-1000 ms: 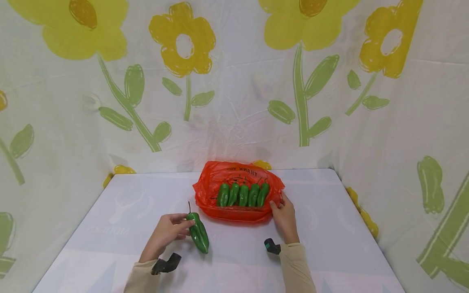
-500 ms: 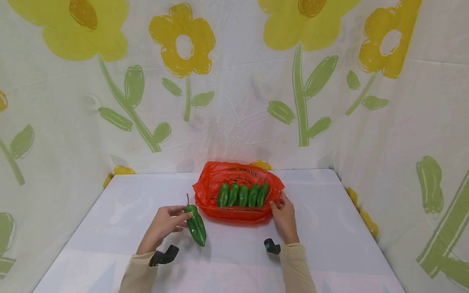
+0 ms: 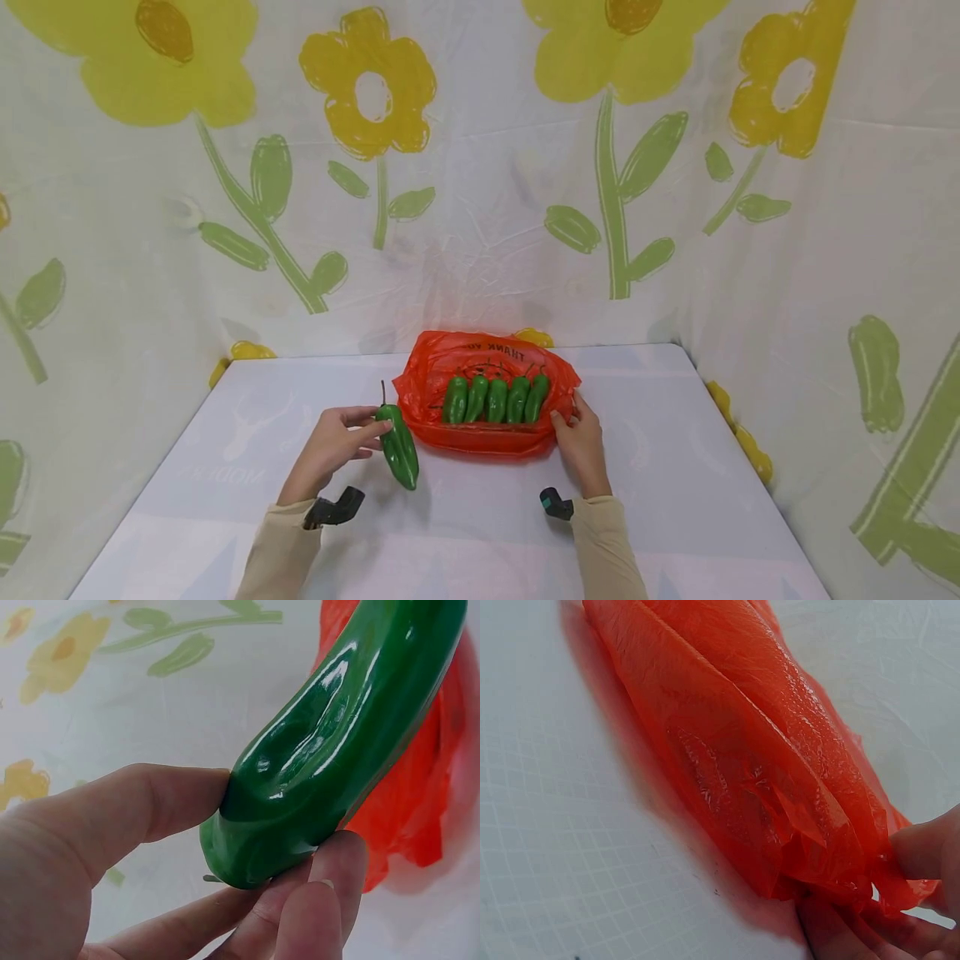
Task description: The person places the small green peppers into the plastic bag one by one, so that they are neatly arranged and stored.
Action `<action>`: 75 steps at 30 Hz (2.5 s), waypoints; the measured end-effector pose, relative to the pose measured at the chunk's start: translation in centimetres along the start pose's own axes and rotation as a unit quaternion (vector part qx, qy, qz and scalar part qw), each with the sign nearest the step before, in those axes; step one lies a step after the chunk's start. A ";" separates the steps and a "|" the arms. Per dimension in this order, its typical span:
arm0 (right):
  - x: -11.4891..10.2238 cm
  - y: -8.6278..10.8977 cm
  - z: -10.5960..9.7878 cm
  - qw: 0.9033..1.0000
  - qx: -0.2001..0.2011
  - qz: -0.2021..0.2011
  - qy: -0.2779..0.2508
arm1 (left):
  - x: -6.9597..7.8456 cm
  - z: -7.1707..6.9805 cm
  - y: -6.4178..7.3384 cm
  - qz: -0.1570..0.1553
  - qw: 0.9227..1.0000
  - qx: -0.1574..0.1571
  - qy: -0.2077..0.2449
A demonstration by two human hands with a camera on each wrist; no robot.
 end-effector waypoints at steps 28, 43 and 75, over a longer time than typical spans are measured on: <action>0.0 0.0 -0.1 1.000 -0.002 0.002 -0.004 | 3.8 -0.4 -2.9 0.059 0.998 0.010 -0.010; -0.1 0.1 -0.1 1.000 -0.004 0.002 -0.003 | 4.4 -0.4 -4.4 0.069 0.998 0.012 -0.009; -0.1 0.2 -0.1 1.000 -0.006 0.018 -0.003 | 5.3 0.8 -7.3 0.105 0.991 0.008 -0.087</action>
Point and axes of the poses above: each hand's wrist, its own y-axis away from the middle knuckle, its own z-axis out of the palm, x = y × z, the point moved 1 cm from there along -y, towards the middle knuckle, and after that the axes turned 5 degrees about y, right-handed, at the moved point
